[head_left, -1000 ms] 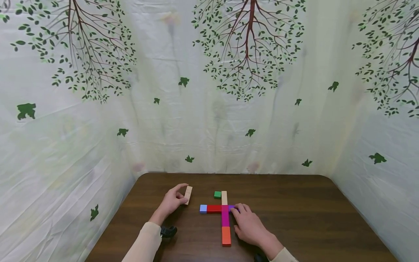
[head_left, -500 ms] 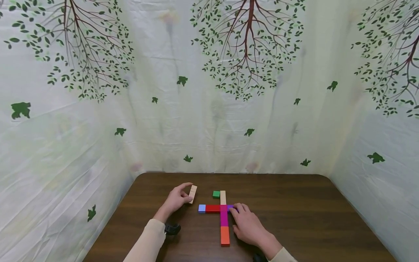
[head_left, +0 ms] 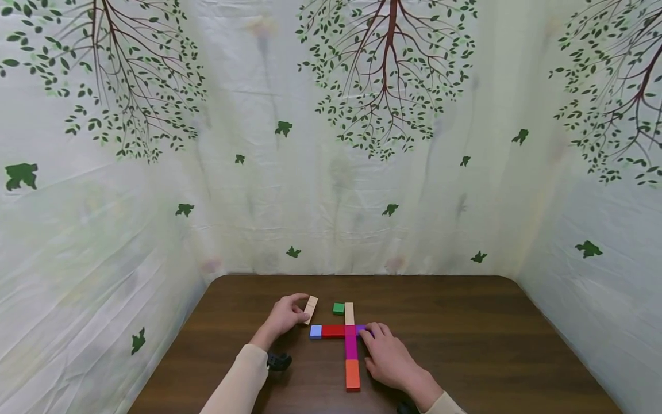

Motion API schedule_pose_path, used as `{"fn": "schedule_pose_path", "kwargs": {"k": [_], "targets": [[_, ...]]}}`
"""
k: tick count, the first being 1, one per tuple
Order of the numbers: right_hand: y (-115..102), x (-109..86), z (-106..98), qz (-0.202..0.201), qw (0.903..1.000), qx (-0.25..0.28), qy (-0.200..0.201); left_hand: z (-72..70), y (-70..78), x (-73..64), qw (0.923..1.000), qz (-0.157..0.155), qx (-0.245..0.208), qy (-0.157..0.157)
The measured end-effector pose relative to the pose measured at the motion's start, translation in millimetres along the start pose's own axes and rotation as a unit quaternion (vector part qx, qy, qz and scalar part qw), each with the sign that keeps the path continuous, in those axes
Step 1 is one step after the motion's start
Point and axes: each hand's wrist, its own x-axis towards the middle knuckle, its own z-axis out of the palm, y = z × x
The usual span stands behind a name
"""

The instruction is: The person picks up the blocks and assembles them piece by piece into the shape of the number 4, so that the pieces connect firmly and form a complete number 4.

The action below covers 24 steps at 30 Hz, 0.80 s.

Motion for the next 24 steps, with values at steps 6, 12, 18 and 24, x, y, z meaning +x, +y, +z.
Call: {"fn": "schedule_pose_path", "kwargs": {"k": [6, 12, 18, 24], "targets": [[-0.9, 0.1, -0.3, 0.008, 1.0000, 0.001, -0.005, 4.2, -0.2, 4.0, 0.9997, -0.011, 0.019, -0.002], [-1.1, 0.3, 0.4, 0.006, 1.0000, 0.003, -0.004, 6.6, 2.5, 3.0, 0.9986, -0.022, 0.048, -0.003], [-0.6, 0.5, 1.6, 0.005, 1.0000, 0.001, -0.005, 9.6, 3.7, 2.8, 0.9980, -0.023, 0.059, 0.001], [-0.3, 0.6, 2.0, 0.005, 1.0000, 0.002, -0.005, 12.9, 2.4, 2.6, 0.9976, -0.014, 0.068, 0.001]]}}
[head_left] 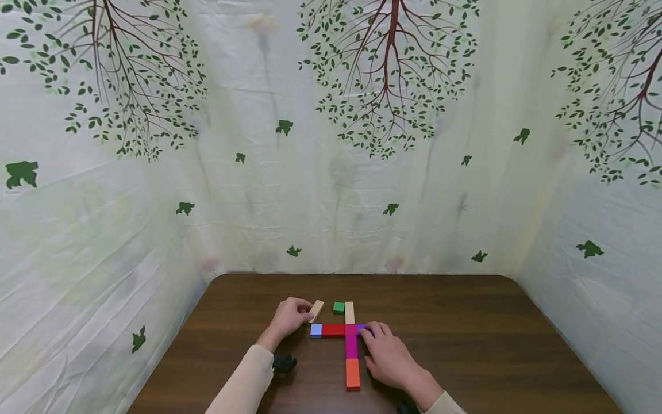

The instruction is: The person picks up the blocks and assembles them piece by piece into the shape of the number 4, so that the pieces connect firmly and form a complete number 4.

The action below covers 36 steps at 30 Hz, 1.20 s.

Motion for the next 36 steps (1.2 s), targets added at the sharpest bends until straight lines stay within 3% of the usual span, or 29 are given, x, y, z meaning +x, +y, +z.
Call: {"fn": "schedule_pose_path", "kwargs": {"k": [6, 36], "targets": [[-1.0, -0.4, -1.0, -0.002, 1.0000, -0.001, 0.000, 1.5, -1.4, -1.5, 0.9999, 0.013, 0.001, 0.004], [-0.1, -0.8, 1.6, -0.008, 0.9999, -0.003, 0.013, 0.4, -3.0, -7.1, 0.9997, 0.012, -0.023, 0.003]]}}
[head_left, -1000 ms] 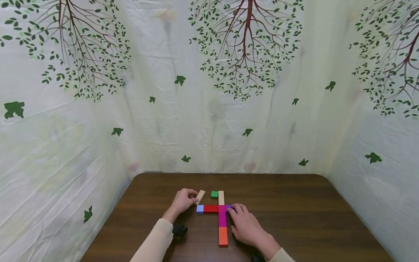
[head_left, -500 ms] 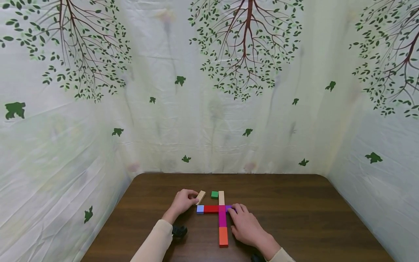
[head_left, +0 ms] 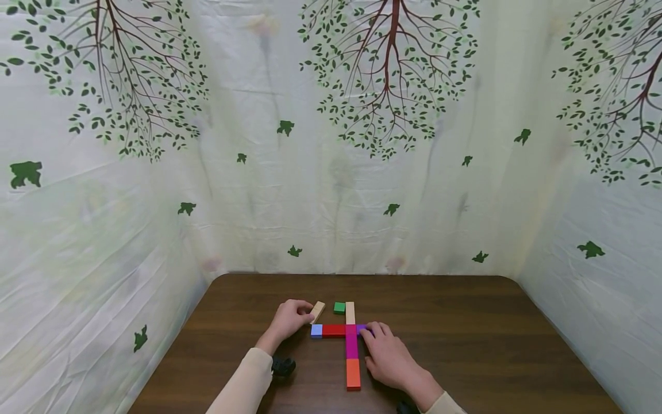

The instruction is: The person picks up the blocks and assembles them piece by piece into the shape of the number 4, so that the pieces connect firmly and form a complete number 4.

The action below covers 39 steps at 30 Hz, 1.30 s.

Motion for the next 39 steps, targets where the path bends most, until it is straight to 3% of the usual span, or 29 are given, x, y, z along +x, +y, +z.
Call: {"fn": "schedule_pose_path", "kwargs": {"k": [14, 26, 33, 39], "targets": [[-0.9, 0.9, -2.3, 0.001, 1.0000, 0.001, -0.004, -0.5, 1.3, 0.1, 0.9999, -0.012, 0.002, 0.001], [-1.9, 0.1, -1.1, -0.005, 1.0000, 0.001, -0.001, -6.7, 4.2, -1.0, 1.0000, -0.003, 0.000, 0.005], [-0.5, -0.5, -1.2, -0.004, 1.0000, 0.000, -0.003, -9.1, 15.9, 6.3, 0.9989, 0.029, 0.022, 0.029], [0.2, 0.7, -0.1, -0.001, 1.0000, 0.000, -0.009, -7.3, 31.4, 14.5, 0.9982, 0.051, 0.027, 0.017]]}}
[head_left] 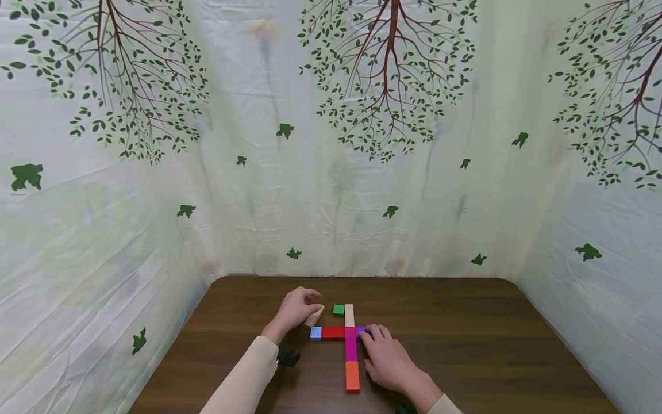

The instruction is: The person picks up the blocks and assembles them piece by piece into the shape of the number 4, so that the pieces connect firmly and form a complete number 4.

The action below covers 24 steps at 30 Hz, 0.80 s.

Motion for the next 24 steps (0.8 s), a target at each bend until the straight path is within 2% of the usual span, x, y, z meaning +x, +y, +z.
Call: {"fn": "schedule_pose_path", "kwargs": {"k": [8, 16, 19, 24], "targets": [[0.1, 1.0, 0.2, 0.002, 1.0000, -0.001, -0.004, 9.7, 9.1, 18.3, 0.9985, 0.034, 0.014, -0.040], [0.5, -1.5, -1.4, 0.004, 1.0000, 0.005, -0.004, 23.7, 18.5, 28.8, 0.9960, 0.031, 0.021, -0.081], [1.0, -1.0, -1.1, 0.002, 1.0000, 0.004, -0.001, 26.9, 22.7, 30.5, 0.9948, 0.023, 0.035, -0.092], [1.0, -1.0, -0.2, -0.005, 1.0000, 0.000, 0.004, 34.1, 20.5, 35.7, 0.9928, 0.016, 0.066, -0.098]]}}
